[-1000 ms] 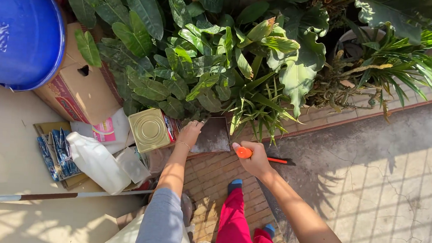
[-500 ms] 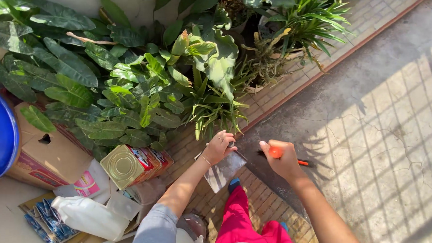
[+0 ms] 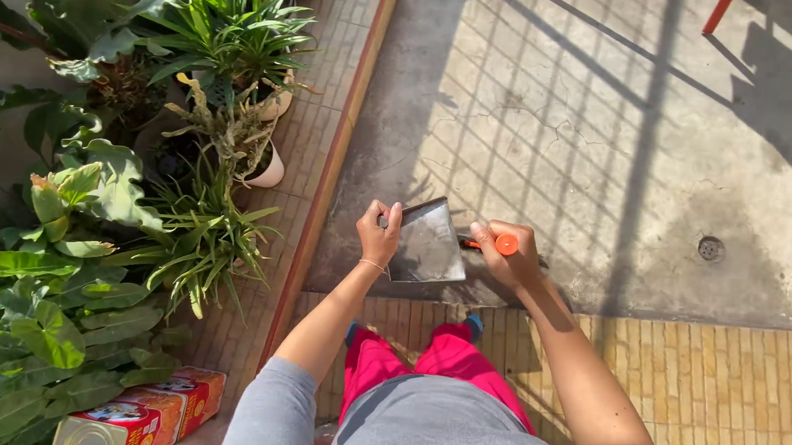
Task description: Sweeping dirt and debris from a balcony floor into a dustpan and emptying it into a trash bin.
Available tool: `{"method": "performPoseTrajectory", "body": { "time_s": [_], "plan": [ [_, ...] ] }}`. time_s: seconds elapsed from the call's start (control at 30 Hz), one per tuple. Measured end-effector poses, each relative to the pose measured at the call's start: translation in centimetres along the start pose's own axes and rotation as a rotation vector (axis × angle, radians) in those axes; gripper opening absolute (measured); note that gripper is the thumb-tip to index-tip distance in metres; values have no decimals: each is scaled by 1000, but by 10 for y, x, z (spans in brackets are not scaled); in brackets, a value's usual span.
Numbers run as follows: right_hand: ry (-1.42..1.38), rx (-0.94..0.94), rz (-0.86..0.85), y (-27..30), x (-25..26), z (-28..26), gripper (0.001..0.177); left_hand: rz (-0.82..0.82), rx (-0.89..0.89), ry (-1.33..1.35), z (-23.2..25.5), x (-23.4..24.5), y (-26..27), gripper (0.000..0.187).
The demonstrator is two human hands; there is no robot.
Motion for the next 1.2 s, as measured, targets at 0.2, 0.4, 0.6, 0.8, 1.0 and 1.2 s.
{"method": "performPoseTrajectory", "body": {
  "time_s": [0.2,0.4,0.6,0.8,1.0,1.2],
  "plan": [
    [2,-87,201,27,180,86,52,-96,-125,124,73,-181,-1,34],
    [-3,-123,314,24,305,150,55,-158,-99,137,110,-302,-10,37],
    [2,-167,420,1,406,208,57,-181,-36,267,112,-437,-43,37],
    [27,-187,600,-50,528,283,53,-359,84,242,122,-614,-67,37],
    [-154,-304,715,-105,642,350,52,-542,48,258,153,-796,-98,39],
    [-168,-407,821,-84,741,389,51,-720,-50,299,175,-982,-81,36]
  ]
}}
Point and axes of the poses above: each hand's wrist, its own y-axis away from the middle knuckle, its own x-axis out of the back of the hand, z = x × y, the point moved 8 cm from there along -y, towards the middle knuckle, and after that the axes turned 10 degrees about -x, right-handed, at the moved point
